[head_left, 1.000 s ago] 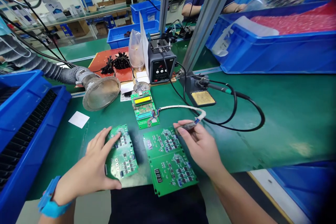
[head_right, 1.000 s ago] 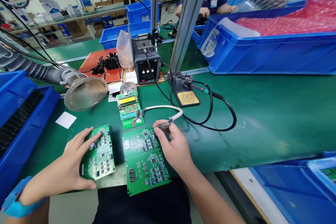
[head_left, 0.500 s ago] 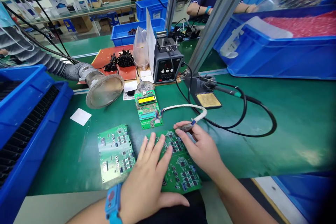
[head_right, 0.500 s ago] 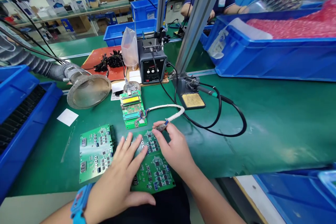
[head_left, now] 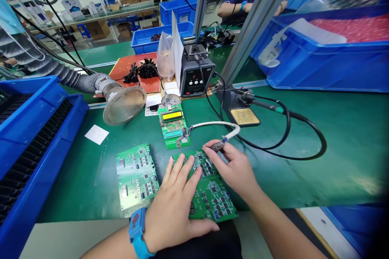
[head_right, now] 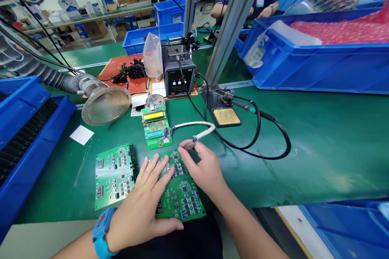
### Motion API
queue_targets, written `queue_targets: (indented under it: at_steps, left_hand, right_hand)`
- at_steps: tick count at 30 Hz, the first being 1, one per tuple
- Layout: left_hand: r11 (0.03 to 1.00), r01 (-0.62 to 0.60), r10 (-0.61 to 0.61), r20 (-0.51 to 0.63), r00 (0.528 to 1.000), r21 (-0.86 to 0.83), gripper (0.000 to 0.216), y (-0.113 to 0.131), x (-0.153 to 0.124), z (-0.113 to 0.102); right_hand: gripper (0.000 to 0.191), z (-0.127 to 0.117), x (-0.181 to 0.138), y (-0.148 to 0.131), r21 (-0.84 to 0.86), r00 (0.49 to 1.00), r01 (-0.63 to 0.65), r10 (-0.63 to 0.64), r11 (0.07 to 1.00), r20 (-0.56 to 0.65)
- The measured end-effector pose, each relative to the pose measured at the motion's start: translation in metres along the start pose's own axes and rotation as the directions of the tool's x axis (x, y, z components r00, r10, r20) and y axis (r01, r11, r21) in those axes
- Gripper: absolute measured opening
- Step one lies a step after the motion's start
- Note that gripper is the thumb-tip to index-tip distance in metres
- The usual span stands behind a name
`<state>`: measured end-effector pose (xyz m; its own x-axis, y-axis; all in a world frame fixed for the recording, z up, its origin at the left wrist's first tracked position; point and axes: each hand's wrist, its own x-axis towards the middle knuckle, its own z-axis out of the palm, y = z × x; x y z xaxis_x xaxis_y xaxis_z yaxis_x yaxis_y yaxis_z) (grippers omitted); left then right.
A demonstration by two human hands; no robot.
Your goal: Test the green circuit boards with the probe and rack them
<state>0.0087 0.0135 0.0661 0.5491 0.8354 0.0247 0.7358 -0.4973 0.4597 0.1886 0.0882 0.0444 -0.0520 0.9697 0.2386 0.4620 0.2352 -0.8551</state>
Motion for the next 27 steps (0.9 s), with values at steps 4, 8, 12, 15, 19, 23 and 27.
queue_targets:
  at_steps: [4,8,12,15,19,23,27]
  left_hand:
    - [0.999,0.006,-0.007,-0.034,0.999,-0.04,0.086,0.0003,-0.0012,-0.0002]
    - [0.998,0.002,-0.005,-0.045,0.999,-0.06,0.07,0.0019,-0.0025,-0.0011]
    - [0.998,0.011,-0.014,-0.042,0.999,-0.068,0.066,0.0026,-0.0024,-0.0019]
    - [0.997,0.016,-0.019,-0.039,0.999,-0.071,0.064,0.0024,-0.0017,-0.0017]
    - [0.997,0.021,-0.024,-0.038,0.999,-0.07,0.062,0.0024,-0.0013,-0.0018]
    - [0.997,0.024,-0.026,-0.033,0.999,-0.07,0.06,0.0034,-0.0011,-0.003]
    - [0.997,0.02,-0.023,-0.031,0.999,-0.078,0.059,0.0033,-0.0012,-0.0031]
  right_hand:
    - [0.018,-0.0009,-0.0006,0.0002,0.052,1.0,-0.018,0.016,0.998,0.025]
    - [0.017,0.0023,0.0013,-0.0025,0.029,0.999,-0.031,0.032,0.999,-0.008]
    - [0.017,0.0038,0.0037,-0.0036,0.057,0.998,-0.056,0.056,0.997,0.009]
    - [0.019,0.0028,0.0045,-0.003,0.096,0.997,-0.074,0.07,0.993,0.042]
    - [0.017,0.0035,0.0056,-0.0035,0.026,0.998,-0.055,0.054,0.998,0.025]
    - [0.015,0.0055,0.007,-0.0035,-0.001,0.999,-0.039,0.039,0.999,0.013]
    - [0.018,0.0041,0.0068,-0.0004,0.104,0.997,-0.064,0.059,0.993,0.055]
